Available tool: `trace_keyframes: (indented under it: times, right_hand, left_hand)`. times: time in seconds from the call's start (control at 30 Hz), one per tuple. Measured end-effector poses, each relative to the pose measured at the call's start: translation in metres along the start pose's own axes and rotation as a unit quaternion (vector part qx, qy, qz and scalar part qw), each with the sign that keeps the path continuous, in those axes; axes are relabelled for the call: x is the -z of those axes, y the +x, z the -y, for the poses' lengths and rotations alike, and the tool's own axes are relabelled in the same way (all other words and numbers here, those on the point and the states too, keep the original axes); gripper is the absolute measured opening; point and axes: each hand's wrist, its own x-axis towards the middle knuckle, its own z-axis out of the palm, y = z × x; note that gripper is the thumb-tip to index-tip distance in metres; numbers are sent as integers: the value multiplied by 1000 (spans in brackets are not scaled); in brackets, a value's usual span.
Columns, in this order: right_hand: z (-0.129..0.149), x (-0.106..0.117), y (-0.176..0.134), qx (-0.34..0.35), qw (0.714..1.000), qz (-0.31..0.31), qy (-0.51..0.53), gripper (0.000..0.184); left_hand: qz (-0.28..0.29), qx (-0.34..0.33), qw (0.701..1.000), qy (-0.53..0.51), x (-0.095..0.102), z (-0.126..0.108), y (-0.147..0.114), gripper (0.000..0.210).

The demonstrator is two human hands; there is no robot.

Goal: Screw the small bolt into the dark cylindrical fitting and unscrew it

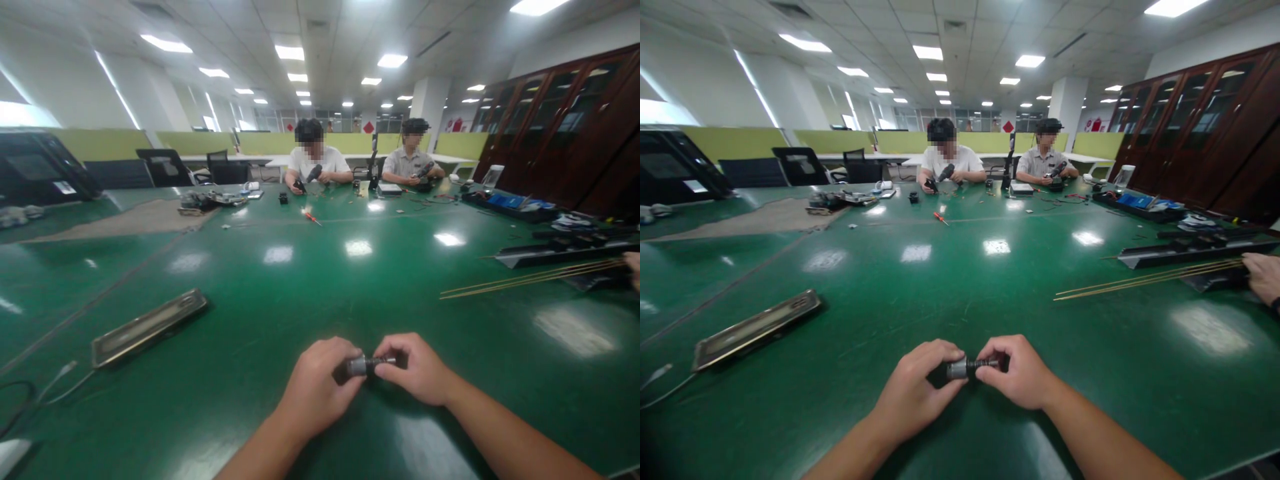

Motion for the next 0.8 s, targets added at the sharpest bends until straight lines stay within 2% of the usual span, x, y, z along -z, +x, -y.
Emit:
trace_keyframes:
  times: [0.23,0.43,0.63,0.8]
  right_hand:
    - [-5,3,8,6,1000,2,16,14]
    - [2,12,10,10,999,25,-33,7]
    - [2,17,12,-9,999,28,-45,7]
    - [-1,23,13,-11,999,27,-32,9]
  left_hand:
    - [-4,7,1000,13,8,5,1,25]
    - [13,3,1000,26,8,8,4,27]
    - [18,-4,998,67,5,18,6,46]
    - [24,-13,995,96,9,13,11,25]
